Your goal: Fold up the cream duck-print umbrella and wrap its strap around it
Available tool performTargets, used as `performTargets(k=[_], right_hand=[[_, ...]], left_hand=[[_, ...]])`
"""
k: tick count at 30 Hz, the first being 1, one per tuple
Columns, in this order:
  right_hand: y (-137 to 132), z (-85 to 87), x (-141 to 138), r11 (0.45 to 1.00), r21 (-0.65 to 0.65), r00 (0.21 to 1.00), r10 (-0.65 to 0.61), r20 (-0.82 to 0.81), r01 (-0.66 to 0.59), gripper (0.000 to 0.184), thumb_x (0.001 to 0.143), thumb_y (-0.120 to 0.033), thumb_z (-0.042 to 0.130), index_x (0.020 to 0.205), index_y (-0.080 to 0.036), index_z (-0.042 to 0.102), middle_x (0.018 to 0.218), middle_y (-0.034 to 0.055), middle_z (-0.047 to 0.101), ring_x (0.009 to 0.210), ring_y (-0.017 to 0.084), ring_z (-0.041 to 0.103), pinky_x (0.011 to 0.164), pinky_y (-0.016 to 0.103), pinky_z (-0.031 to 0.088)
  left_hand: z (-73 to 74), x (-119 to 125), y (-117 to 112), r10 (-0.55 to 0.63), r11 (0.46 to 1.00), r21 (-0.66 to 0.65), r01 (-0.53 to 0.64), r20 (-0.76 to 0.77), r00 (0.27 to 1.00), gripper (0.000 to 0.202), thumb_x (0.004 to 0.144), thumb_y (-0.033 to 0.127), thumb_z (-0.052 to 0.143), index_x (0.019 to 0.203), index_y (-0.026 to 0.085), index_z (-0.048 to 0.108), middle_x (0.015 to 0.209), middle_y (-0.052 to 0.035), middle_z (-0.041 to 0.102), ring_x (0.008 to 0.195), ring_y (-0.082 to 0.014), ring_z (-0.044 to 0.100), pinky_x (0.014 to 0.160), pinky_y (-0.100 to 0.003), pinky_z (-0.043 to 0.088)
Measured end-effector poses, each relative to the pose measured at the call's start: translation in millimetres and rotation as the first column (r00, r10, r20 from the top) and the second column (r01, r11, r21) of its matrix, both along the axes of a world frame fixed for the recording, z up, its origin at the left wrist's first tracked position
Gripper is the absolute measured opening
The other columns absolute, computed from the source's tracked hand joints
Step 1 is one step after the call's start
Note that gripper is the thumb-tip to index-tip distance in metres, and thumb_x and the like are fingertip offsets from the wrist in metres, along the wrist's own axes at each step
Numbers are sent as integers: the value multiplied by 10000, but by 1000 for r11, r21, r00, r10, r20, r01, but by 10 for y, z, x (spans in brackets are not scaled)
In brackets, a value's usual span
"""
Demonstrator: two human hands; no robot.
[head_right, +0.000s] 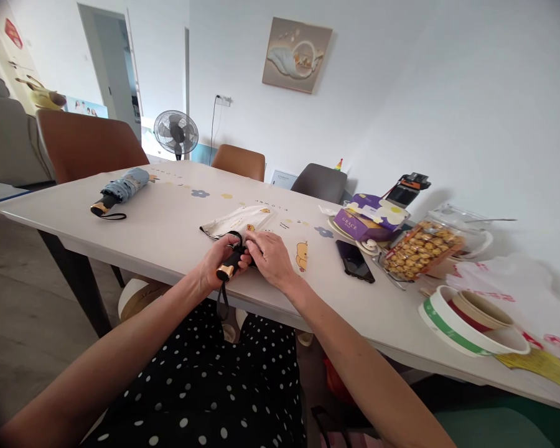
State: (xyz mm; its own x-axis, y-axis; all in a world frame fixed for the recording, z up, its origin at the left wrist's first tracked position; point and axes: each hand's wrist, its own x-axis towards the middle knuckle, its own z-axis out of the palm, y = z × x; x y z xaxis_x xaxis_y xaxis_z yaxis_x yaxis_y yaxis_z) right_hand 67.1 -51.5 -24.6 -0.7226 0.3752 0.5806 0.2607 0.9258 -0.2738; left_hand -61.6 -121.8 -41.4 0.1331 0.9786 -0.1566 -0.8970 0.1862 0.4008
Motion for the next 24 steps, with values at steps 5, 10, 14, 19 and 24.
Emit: performTargets(k=[5, 10, 14, 19, 24], right_hand=[[-74, -57, 30, 994, -111, 998, 8, -56, -14, 448, 905, -197, 349, 1351, -226, 339, 1150, 80, 640, 1079, 227, 584, 908, 435, 455], [-102, -216, 21, 978, -197, 982, 38, -185, -75, 454, 915, -200, 340, 1361, -216, 253, 1204, 122, 599, 1072, 226, 592, 917, 457, 459], [-58, -322, -21, 949, -258, 926, 74, -370, -179, 422, 919, -215, 357, 1326, -211, 248, 1246, 154, 539, 1144, 217, 549, 960, 458, 430], [78, -281, 103, 941, -338, 736, -240, -633, 16, 384, 881, -282, 438, 1239, -210, 319, 1225, 145, 507, 1079, 215, 573, 933, 441, 436], [156, -202, 266, 786, -579, 573, -583, -576, 218, 423, 843, -341, 454, 1218, -180, 342, 1252, 154, 478, 1153, 211, 507, 959, 385, 410]], left_hand=[[-47, 27, 45, -8, 1000, 18, 9, -42, 999, 132, 852, 227, 523, 775, 121, 511, 608, 8, 453, 440, -38, 427, 378, -119, 401], [-65, 44, 94, -34, 999, 24, 36, -84, 996, 177, 888, 233, 482, 758, 116, 508, 597, 13, 445, 426, -33, 424, 375, -120, 407], [-43, 36, 81, -48, 999, -30, 45, -104, 993, 184, 888, 195, 452, 721, 121, 478, 586, 10, 449, 415, -39, 421, 357, -130, 401], [-31, 8, 26, -53, 996, -64, 55, 26, 998, 190, 893, 216, 433, 716, 147, 436, 547, 31, 409, 409, -44, 406, 344, -132, 382], [-56, -41, -8, 53, 998, 8, -58, 279, 959, 154, 891, 187, 403, 740, 159, 404, 569, 29, 416, 443, -44, 426, 380, -127, 393]])
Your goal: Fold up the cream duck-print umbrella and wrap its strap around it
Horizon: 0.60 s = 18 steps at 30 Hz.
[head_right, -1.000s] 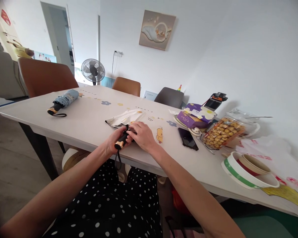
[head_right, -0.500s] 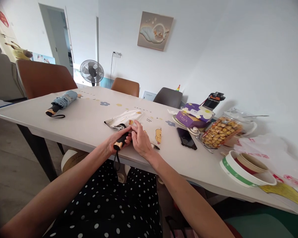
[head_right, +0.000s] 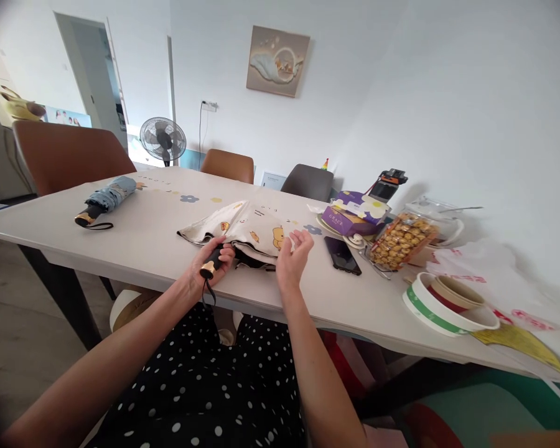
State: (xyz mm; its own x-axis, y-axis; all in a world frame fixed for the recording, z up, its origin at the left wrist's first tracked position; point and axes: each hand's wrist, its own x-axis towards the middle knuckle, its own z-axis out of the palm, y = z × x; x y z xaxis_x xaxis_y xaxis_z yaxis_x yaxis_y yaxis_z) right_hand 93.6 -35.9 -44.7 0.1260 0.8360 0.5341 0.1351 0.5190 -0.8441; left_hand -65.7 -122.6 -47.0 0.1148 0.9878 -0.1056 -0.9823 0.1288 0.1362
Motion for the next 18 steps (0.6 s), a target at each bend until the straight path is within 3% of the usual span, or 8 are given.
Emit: performTargets(k=[4, 8, 10, 14, 18], right_hand=[[3, 14, 4, 966, -257, 999, -7, 52, 20, 493, 806, -417, 479, 1220, -169, 380, 1290, 148, 460, 1178, 228, 475, 944, 346, 408], [23, 11, -14, 910, -415, 999, 29, 45, -8, 468, 765, -474, 501, 1121, -175, 454, 1189, 121, 526, 1012, 222, 548, 711, 287, 476], [38, 18, -18, 900, -436, 999, 33, 38, -13, 410, 750, -481, 512, 1024, -177, 498, 1102, 103, 564, 904, 205, 563, 604, 262, 455], [55, 42, -28, 919, -392, 995, 67, 68, -35, 328, 749, -500, 507, 800, -179, 553, 903, 64, 608, 754, 177, 541, 543, 256, 408], [51, 42, -44, 911, -409, 984, 122, 127, -60, 306, 691, -463, 607, 610, -176, 540, 650, 22, 562, 591, 151, 480, 470, 259, 346]], left_hand=[[-26, -34, -10, 37, 997, 67, -42, 78, 996, 164, 891, 214, 403, 734, 170, 386, 557, 37, 386, 442, -49, 425, 381, -134, 390], [-30, -38, -25, 34, 997, 67, -40, 90, 995, 163, 888, 219, 403, 733, 173, 382, 556, 40, 369, 443, -51, 425, 383, -136, 392], [-22, -32, -35, 41, 996, 70, -47, 92, 995, 167, 890, 222, 397, 731, 174, 381, 558, 40, 366, 444, -50, 422, 382, -136, 390], [-5, -11, -52, 60, 993, 97, -63, 34, 998, 167, 887, 212, 399, 725, 171, 383, 571, 34, 375, 440, -49, 411, 362, -139, 372], [-6, 4, -55, 46, 995, 90, -43, -28, 999, 156, 878, 197, 411, 726, 169, 391, 576, 32, 380, 433, -49, 401, 352, -139, 362]])
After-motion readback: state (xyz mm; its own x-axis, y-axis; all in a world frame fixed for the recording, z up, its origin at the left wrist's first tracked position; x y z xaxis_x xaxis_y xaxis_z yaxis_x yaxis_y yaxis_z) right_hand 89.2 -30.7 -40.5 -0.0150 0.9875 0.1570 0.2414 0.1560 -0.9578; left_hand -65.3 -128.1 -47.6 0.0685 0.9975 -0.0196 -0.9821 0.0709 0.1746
